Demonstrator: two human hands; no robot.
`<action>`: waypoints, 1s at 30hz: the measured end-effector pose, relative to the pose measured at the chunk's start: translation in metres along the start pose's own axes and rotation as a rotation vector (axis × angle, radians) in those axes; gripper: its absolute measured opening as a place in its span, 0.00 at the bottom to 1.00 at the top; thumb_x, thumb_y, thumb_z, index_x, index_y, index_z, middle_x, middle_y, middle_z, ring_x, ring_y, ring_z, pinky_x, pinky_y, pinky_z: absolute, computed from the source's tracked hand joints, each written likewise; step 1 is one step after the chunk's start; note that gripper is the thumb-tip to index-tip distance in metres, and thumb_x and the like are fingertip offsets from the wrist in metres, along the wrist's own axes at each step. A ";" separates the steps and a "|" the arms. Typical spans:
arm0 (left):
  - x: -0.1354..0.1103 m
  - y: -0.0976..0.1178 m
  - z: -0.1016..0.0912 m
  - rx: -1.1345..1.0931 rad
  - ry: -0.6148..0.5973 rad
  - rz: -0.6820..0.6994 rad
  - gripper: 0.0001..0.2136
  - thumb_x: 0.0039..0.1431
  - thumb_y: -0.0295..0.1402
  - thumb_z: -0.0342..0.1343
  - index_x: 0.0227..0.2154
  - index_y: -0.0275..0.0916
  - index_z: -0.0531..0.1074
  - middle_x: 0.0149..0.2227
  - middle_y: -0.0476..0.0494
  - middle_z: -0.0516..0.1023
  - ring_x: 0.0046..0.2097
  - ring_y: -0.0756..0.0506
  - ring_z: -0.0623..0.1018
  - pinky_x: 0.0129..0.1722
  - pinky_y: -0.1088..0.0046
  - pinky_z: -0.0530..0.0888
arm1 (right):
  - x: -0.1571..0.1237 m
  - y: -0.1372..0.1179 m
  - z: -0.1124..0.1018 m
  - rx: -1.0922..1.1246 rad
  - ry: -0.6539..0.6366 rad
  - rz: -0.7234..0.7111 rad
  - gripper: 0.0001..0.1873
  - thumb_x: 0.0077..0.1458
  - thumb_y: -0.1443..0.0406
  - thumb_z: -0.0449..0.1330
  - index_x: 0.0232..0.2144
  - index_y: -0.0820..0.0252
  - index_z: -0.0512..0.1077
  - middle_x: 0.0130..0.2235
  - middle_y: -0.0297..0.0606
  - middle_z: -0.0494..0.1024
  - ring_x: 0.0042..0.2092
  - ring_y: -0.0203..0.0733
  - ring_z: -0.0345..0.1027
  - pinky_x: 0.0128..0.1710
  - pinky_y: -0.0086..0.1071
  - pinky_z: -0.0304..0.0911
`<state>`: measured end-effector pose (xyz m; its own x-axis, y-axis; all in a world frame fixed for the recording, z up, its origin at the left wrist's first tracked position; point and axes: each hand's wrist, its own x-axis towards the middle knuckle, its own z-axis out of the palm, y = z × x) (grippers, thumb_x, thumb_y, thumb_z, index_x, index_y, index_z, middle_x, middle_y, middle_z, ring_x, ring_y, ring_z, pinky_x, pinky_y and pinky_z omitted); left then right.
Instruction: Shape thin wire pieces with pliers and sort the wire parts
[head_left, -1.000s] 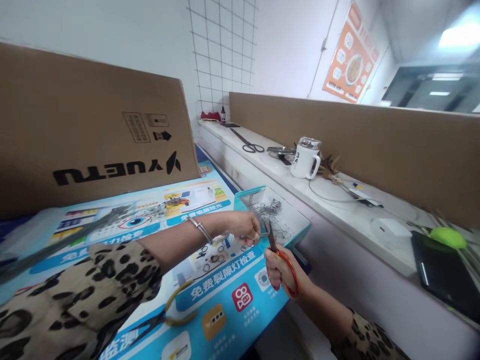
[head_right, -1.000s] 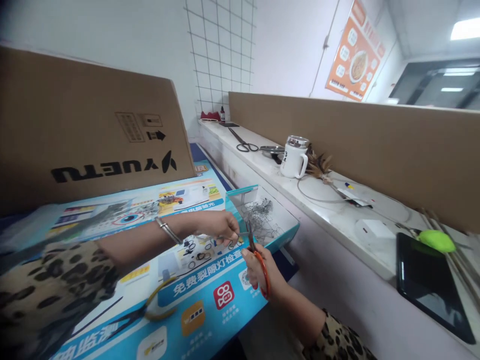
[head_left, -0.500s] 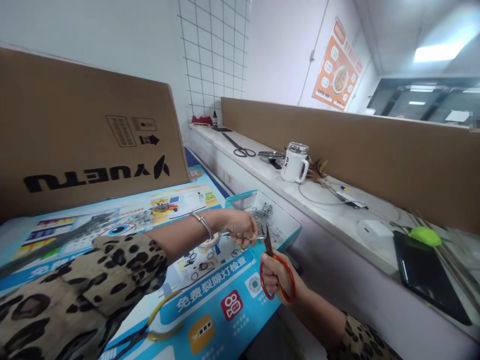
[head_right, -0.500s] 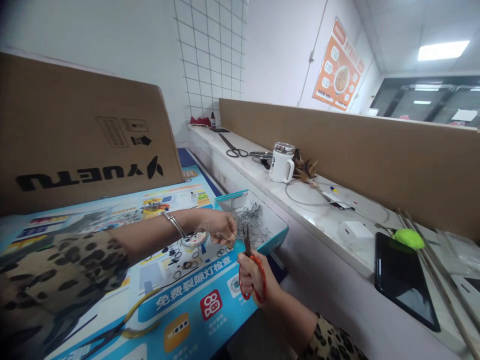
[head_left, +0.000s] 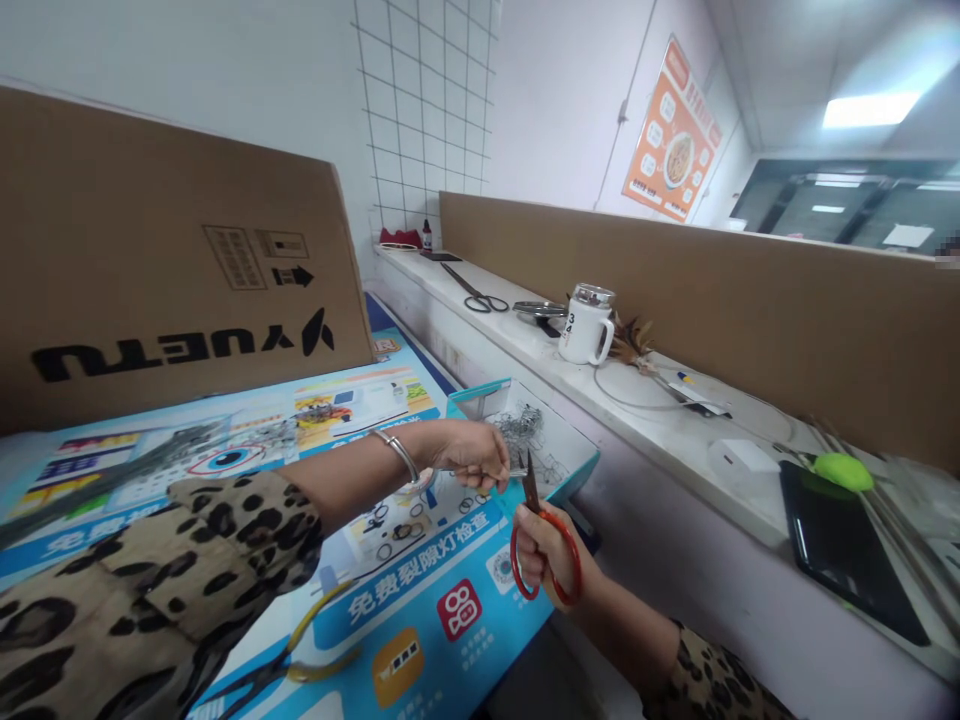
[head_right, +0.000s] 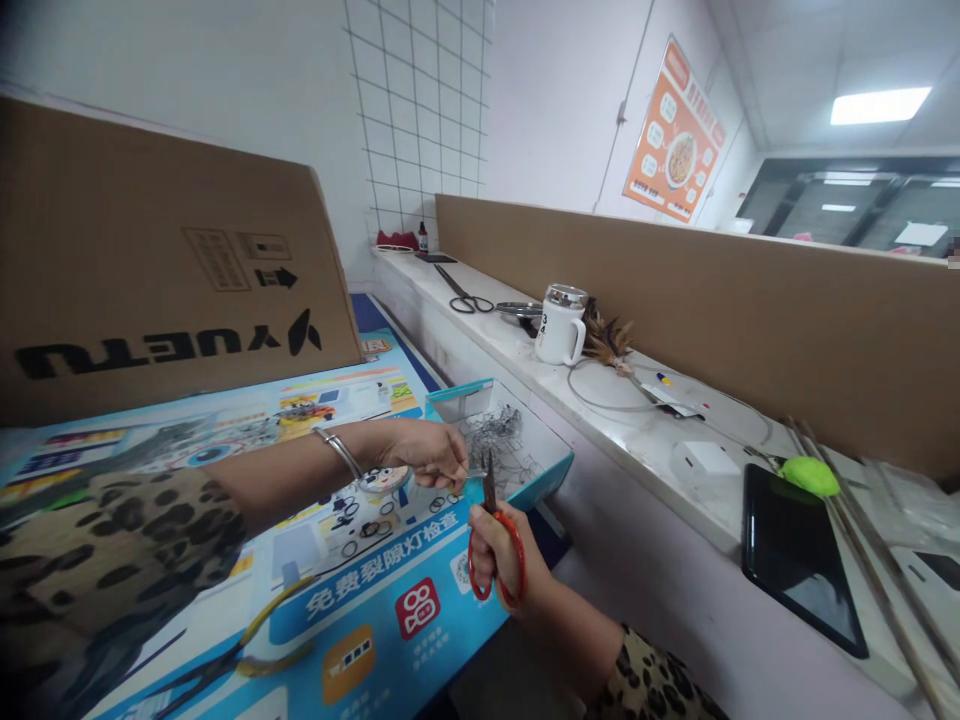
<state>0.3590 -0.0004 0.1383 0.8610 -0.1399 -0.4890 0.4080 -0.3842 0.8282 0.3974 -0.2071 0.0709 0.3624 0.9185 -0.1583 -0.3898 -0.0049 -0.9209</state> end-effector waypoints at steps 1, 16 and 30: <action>0.000 0.000 0.001 0.008 0.007 0.002 0.10 0.44 0.36 0.56 0.26 0.33 0.74 0.19 0.46 0.71 0.19 0.52 0.66 0.16 0.79 0.62 | 0.000 0.001 0.000 -0.019 0.003 -0.013 0.19 0.51 0.51 0.54 0.23 0.58 0.54 0.16 0.22 0.53 0.14 0.25 0.44 0.12 0.21 0.47; 0.000 -0.001 0.002 0.009 -0.001 -0.021 0.09 0.44 0.36 0.56 0.25 0.34 0.74 0.19 0.47 0.69 0.19 0.52 0.66 0.17 0.78 0.60 | 0.001 0.008 0.004 -0.217 0.029 -0.177 0.15 0.55 0.54 0.50 0.26 0.60 0.60 0.13 0.25 0.60 0.14 0.30 0.54 0.17 0.25 0.55; -0.005 -0.004 0.006 0.026 0.056 -0.046 0.08 0.42 0.32 0.54 0.25 0.33 0.74 0.20 0.47 0.70 0.18 0.53 0.65 0.17 0.78 0.62 | 0.008 0.016 -0.003 -0.204 0.054 -0.052 0.17 0.53 0.54 0.52 0.28 0.64 0.64 0.13 0.23 0.56 0.13 0.27 0.47 0.13 0.23 0.48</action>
<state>0.3510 -0.0034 0.1362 0.8572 -0.0705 -0.5101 0.4404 -0.4129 0.7972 0.3965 -0.2007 0.0539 0.4248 0.8970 -0.1224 -0.1923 -0.0428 -0.9804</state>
